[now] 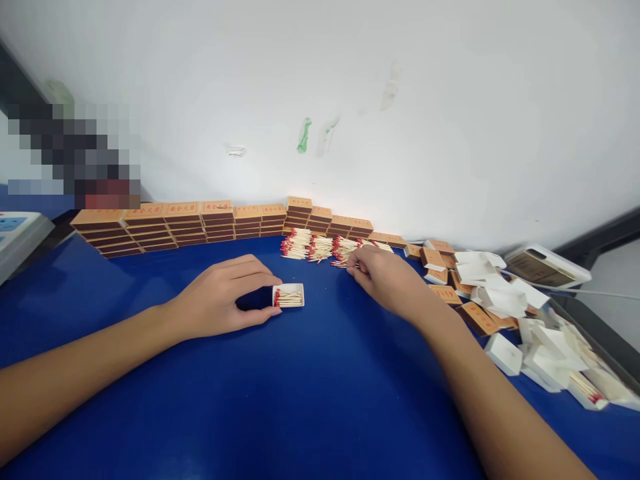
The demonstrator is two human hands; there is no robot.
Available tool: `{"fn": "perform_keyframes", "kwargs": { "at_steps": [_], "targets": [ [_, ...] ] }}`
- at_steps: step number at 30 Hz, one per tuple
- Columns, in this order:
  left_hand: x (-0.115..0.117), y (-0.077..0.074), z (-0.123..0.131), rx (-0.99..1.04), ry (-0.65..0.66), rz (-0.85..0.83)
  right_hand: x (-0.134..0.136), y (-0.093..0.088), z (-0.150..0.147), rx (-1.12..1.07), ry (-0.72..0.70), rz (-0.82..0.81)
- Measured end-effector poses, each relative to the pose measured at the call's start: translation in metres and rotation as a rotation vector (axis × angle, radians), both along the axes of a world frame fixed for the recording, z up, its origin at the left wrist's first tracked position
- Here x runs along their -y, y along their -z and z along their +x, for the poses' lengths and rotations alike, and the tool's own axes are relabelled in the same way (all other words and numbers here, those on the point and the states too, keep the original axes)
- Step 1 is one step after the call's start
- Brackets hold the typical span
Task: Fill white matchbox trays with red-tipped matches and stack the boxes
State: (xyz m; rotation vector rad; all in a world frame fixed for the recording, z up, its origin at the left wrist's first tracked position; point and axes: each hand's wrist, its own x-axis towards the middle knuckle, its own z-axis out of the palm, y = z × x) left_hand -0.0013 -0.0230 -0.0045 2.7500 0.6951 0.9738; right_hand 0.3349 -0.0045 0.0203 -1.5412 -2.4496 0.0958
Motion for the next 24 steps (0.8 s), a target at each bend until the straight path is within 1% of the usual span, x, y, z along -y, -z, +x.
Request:
{"fn": "perform_keyframes", "kwargs": {
  "at_steps": [4, 9, 14, 18, 24],
  "targets": [
    [0.000, 0.000, 0.000, 0.000, 0.004, 0.005, -0.001, 0.002, -0.003, -0.012, -0.031, -0.030],
    [0.000, 0.000, 0.000, 0.003, 0.007, 0.010, -0.001, 0.004, -0.005, -0.007, -0.003, 0.032],
    [0.000, 0.001, 0.000, -0.006, 0.003, 0.009, -0.001, 0.005, -0.007, 0.005, -0.029, 0.016],
    [0.000, 0.001, 0.000, -0.005, 0.002, 0.006, -0.001, 0.008, -0.010, 0.000, -0.065, 0.037],
    [-0.001, 0.001, 0.000, -0.004, 0.008, 0.018, -0.001, 0.011, -0.011, 0.014, -0.043, 0.060]
  ]
}}
